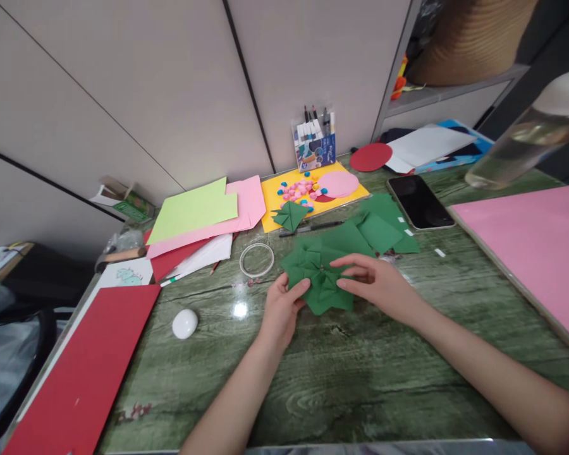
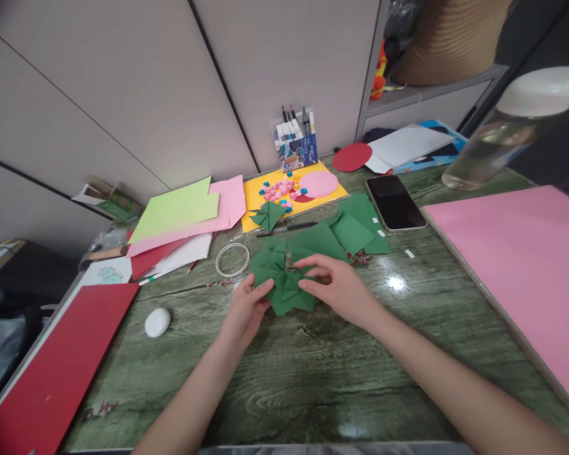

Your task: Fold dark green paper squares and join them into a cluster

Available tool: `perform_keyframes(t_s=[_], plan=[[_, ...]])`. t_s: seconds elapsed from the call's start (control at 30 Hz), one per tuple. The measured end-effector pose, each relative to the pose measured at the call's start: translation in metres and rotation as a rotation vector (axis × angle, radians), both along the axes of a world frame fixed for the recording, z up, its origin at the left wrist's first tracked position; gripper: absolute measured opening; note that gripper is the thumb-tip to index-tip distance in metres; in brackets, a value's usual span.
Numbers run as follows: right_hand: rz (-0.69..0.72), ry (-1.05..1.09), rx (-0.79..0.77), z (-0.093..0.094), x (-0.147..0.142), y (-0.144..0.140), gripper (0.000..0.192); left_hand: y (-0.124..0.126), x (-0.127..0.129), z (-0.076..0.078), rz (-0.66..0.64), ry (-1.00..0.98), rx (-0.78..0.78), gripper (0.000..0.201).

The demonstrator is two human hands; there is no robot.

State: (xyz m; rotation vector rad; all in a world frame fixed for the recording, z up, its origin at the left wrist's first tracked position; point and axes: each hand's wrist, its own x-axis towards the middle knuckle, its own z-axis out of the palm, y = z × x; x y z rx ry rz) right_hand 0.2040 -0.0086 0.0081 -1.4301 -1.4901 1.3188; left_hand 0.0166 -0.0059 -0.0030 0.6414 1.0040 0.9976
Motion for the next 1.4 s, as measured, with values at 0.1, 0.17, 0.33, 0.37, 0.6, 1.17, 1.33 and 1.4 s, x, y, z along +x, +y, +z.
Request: perform_keyframes(t_s=[0.1,0.17,0.33,0.37,0.6,1.17,1.33,1.4], plan=[[-0.006,0.009,0.044,-0.003,0.001,0.001,0.023,0.000,-0.001,0.003,-0.041,0.029,0.000,0.035],[-0.009,0.016,0.080,-0.004,0.001,0.002,0.018,0.000,-0.001,0.005,-0.057,0.053,0.007,0.035],[0.005,-0.030,0.112,-0.006,0.003,0.003,0.016,0.000,0.000,0.004,-0.084,0.079,0.046,0.036],[0.015,-0.043,0.115,-0.006,0.003,0.003,0.016,0.000,0.000,0.003,-0.084,0.076,0.053,0.035],[0.081,-0.072,0.137,-0.010,0.008,0.007,0.018,0.006,-0.007,0.001,-0.033,0.070,0.028,0.037],[0.155,-0.073,0.104,-0.010,0.012,0.011,0.031,0.009,-0.012,-0.001,-0.139,0.158,0.036,0.044],[0.145,-0.189,0.118,-0.004,0.010,0.009,0.035,0.010,-0.012,-0.001,-0.134,0.144,0.020,0.042],[0.145,-0.209,0.143,-0.004,0.008,0.009,0.034,0.010,-0.013,-0.001,-0.133,0.141,0.002,0.042]])
